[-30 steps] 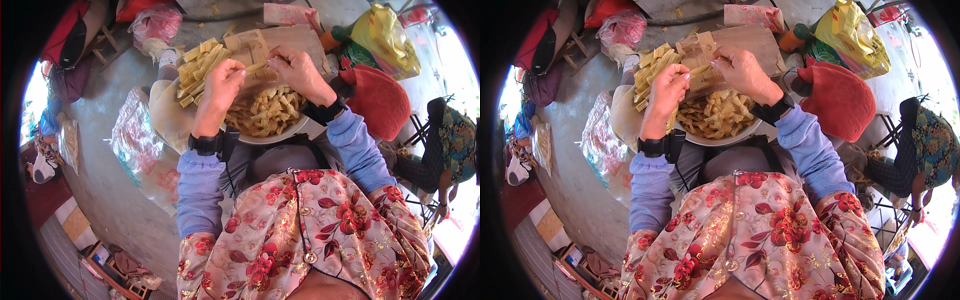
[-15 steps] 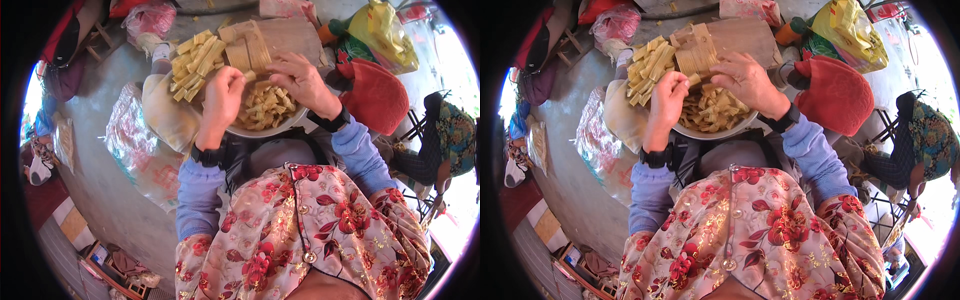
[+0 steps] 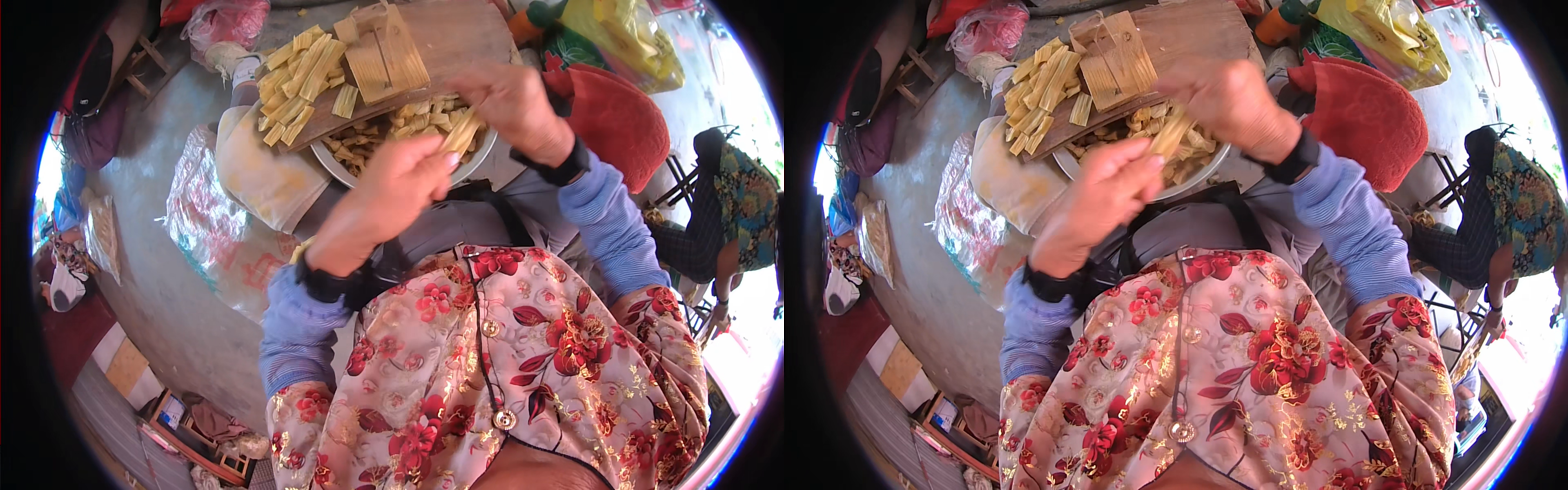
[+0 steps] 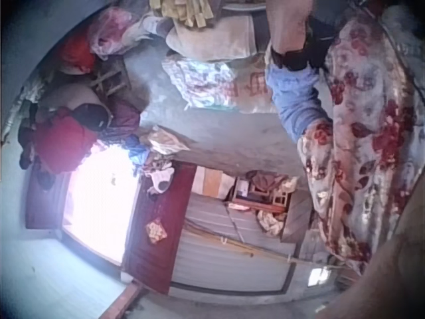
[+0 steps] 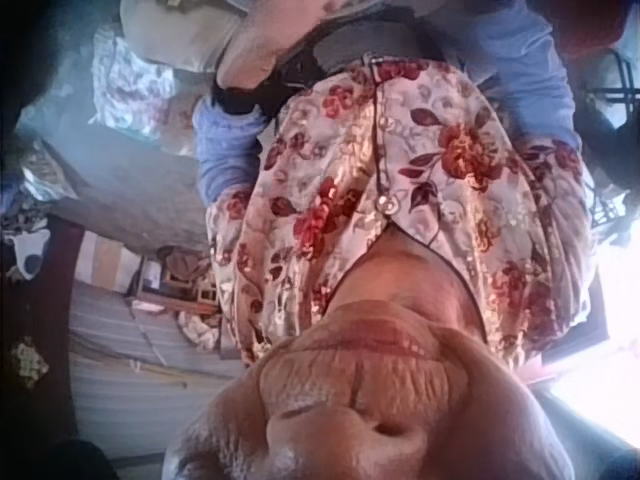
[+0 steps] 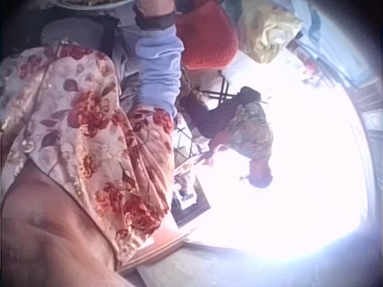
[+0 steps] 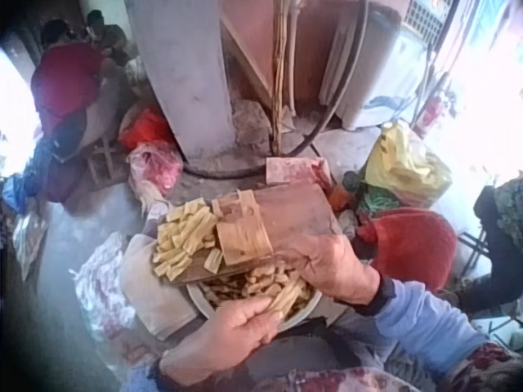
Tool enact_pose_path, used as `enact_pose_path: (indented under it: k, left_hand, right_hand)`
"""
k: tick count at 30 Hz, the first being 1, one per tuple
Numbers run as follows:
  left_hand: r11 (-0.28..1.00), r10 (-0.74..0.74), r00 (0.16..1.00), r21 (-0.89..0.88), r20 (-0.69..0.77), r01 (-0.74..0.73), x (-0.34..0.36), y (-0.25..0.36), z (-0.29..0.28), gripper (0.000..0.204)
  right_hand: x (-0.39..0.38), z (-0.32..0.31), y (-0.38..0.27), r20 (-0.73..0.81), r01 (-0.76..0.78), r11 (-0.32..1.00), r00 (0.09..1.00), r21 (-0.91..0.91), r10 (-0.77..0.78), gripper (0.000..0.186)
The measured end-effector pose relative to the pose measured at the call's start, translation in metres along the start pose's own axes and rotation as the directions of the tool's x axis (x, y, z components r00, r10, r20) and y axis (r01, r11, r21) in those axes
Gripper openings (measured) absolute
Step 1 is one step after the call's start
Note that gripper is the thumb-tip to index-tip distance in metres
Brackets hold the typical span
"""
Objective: The person folds strips of food and places them into a metal bowl by hand.
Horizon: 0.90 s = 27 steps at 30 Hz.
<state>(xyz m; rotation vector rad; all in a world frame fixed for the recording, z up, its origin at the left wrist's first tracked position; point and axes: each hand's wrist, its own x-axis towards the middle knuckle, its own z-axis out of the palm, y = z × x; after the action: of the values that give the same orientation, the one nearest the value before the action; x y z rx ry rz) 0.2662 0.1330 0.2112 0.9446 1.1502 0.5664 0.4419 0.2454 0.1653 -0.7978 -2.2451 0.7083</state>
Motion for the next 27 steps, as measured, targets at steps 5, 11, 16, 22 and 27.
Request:
enact_pose_path:
  k: [5,11,16,22,27]
  left_hand:
    - [0.915,0.368,0.888,0.276,-0.276,-0.293,0.011,0.017,-0.036,0.027]
    - [0.806,0.064,0.934,-0.534,-0.351,-0.256,0.049,-0.018,0.030,0.014]
    - [0.705,0.156,0.984,-0.707,0.088,-0.049,0.048,-0.023,0.015,0.024]
    - [0.647,0.081,0.993,-0.762,0.081,0.009,0.055,-0.046,0.007,0.018]
    - [0.610,0.051,0.982,-0.784,0.184,0.115,0.049,-0.055,0.009,0.011]
  right_hand:
    - [-0.012,-0.015,-0.026,0.492,-0.166,0.985,0.862,0.056,0.118,0.014]
    - [-0.012,-0.004,-0.055,0.417,-0.665,0.440,0.734,0.604,0.536,0.015]
    - [-0.024,0.008,-0.023,0.037,-0.404,0.913,0.915,0.059,0.402,0.018]
    - [-0.023,0.017,-0.023,0.041,-0.244,0.924,0.963,-0.296,0.267,0.023]
    - [-0.022,0.025,-0.009,-0.053,-0.190,0.979,0.980,0.074,0.194,0.028]
